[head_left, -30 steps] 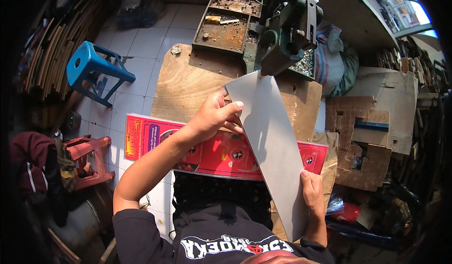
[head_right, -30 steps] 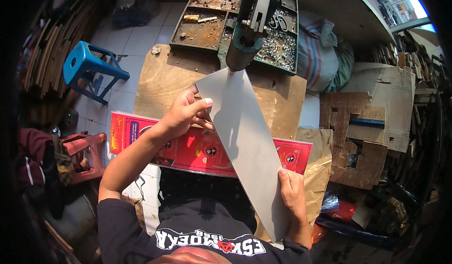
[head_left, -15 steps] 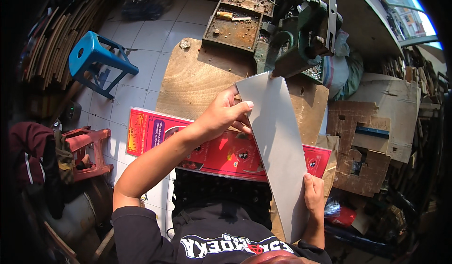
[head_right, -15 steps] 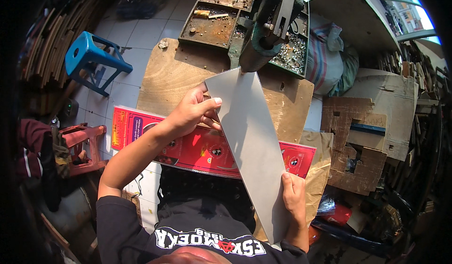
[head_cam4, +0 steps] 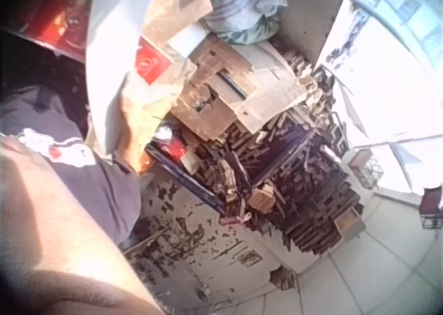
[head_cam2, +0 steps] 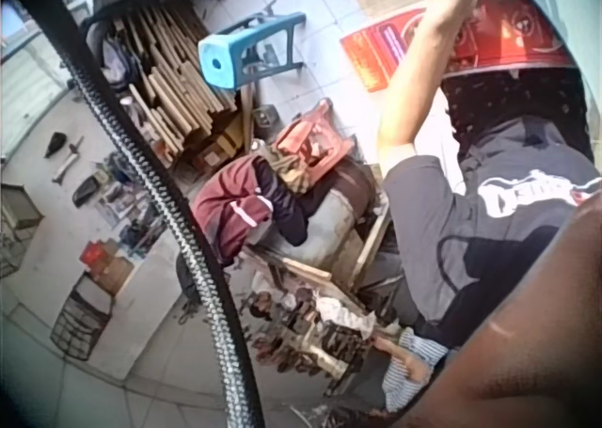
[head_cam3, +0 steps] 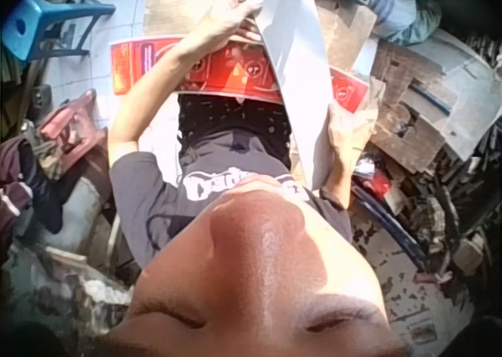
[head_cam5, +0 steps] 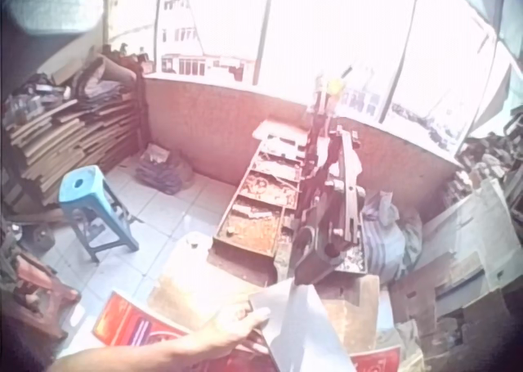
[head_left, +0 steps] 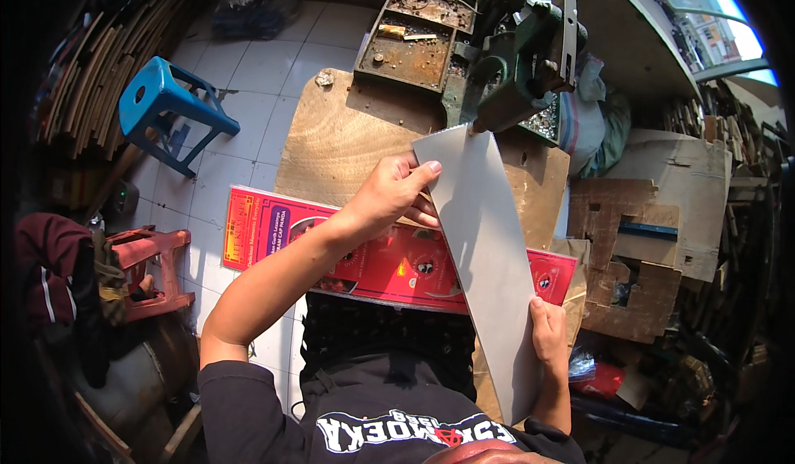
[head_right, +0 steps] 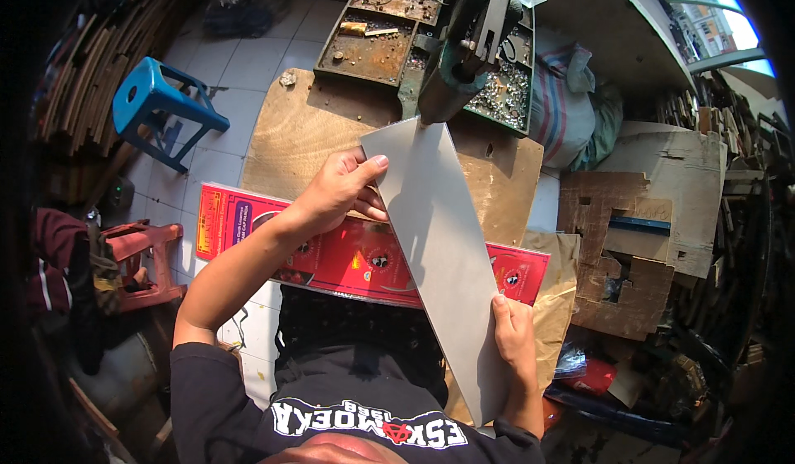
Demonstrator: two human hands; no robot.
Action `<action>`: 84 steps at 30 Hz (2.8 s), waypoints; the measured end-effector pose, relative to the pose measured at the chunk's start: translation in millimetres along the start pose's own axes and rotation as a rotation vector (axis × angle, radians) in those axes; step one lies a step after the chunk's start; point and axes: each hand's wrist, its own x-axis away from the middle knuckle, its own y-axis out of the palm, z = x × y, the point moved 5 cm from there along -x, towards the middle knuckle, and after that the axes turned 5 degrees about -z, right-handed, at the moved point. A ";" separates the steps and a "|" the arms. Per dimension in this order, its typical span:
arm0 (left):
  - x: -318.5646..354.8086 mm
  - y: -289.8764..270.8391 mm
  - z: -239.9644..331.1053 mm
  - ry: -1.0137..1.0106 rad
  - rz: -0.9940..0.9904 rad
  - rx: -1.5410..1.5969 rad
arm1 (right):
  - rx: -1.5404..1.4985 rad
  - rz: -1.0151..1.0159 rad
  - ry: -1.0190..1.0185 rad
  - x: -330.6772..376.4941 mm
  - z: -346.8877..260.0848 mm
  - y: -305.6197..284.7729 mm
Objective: The person organizes flat cardboard packaging materials by hand, aligns them into a stack, and checks the alignment against a small metal fixture on a workbench.
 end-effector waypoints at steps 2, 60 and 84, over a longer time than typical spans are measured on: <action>1.3 0.6 0.9 0.005 0.001 0.003 | -0.002 0.002 0.005 0.0 3.4 1.1; 84.7 -21.7 -10.0 0.116 0.193 0.076 | -0.144 0.033 -0.836 -221.7 -142.3 36.0; 19.3 16.3 8.6 -0.057 -0.026 0.021 | -0.444 -0.134 -0.336 -15.7 -49.2 21.8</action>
